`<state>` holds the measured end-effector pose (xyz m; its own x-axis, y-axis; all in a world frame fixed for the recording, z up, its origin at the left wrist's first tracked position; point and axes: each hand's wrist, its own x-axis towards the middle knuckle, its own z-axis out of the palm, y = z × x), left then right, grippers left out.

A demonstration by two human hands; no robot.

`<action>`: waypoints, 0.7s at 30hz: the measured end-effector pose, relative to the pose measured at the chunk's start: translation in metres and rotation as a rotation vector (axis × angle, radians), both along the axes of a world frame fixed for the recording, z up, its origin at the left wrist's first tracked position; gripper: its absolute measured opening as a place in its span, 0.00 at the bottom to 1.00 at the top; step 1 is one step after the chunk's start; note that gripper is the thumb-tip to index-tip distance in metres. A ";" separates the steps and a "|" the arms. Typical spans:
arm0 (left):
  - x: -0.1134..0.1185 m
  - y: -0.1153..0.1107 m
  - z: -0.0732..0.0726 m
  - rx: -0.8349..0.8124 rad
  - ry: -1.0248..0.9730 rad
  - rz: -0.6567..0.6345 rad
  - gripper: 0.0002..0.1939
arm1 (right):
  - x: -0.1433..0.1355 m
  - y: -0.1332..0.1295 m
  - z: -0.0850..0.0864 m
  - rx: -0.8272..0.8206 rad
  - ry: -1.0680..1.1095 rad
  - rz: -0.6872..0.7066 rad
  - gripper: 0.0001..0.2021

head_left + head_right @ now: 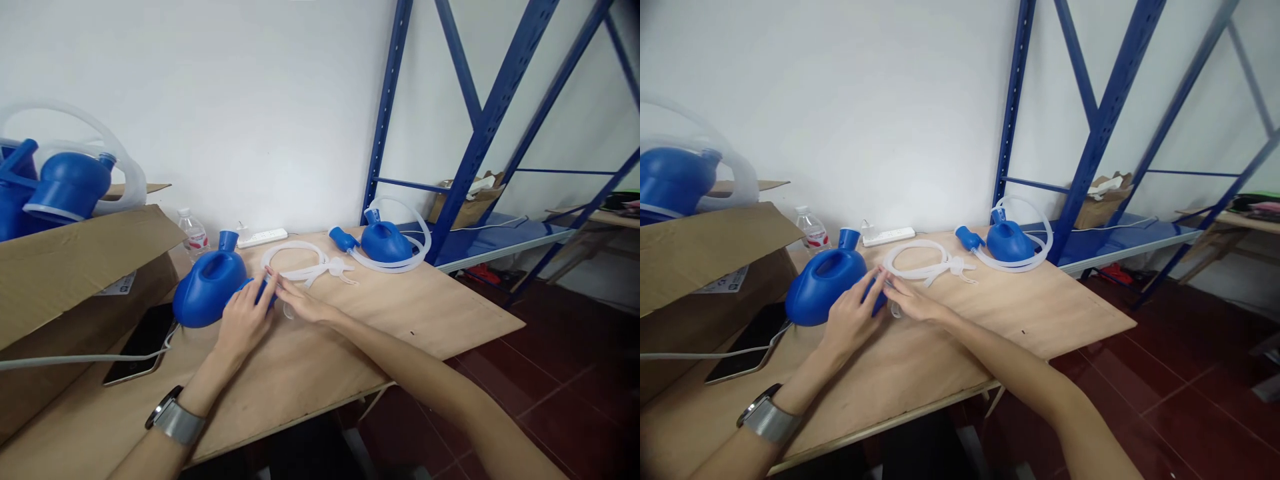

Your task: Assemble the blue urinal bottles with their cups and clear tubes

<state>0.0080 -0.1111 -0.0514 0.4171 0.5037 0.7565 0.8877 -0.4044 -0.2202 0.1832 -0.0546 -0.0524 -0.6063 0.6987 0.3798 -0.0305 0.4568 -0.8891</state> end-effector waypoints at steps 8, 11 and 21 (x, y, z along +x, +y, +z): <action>-0.001 -0.003 0.000 -0.005 -0.163 -0.056 0.44 | 0.019 0.005 0.012 0.258 -0.039 0.095 0.27; 0.001 -0.006 0.000 -0.040 -0.153 -0.096 0.44 | 0.020 0.007 0.014 0.374 -0.074 0.044 0.28; 0.001 -0.007 -0.002 0.150 0.136 -0.210 0.42 | 0.012 -0.007 0.019 0.343 -0.155 -0.294 0.19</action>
<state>0.0094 -0.1183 -0.0532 0.6029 0.2824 0.7462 0.7463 -0.5302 -0.4024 0.1955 -0.0618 -0.0336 -0.4691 0.6995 0.5392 0.2651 0.6938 -0.6696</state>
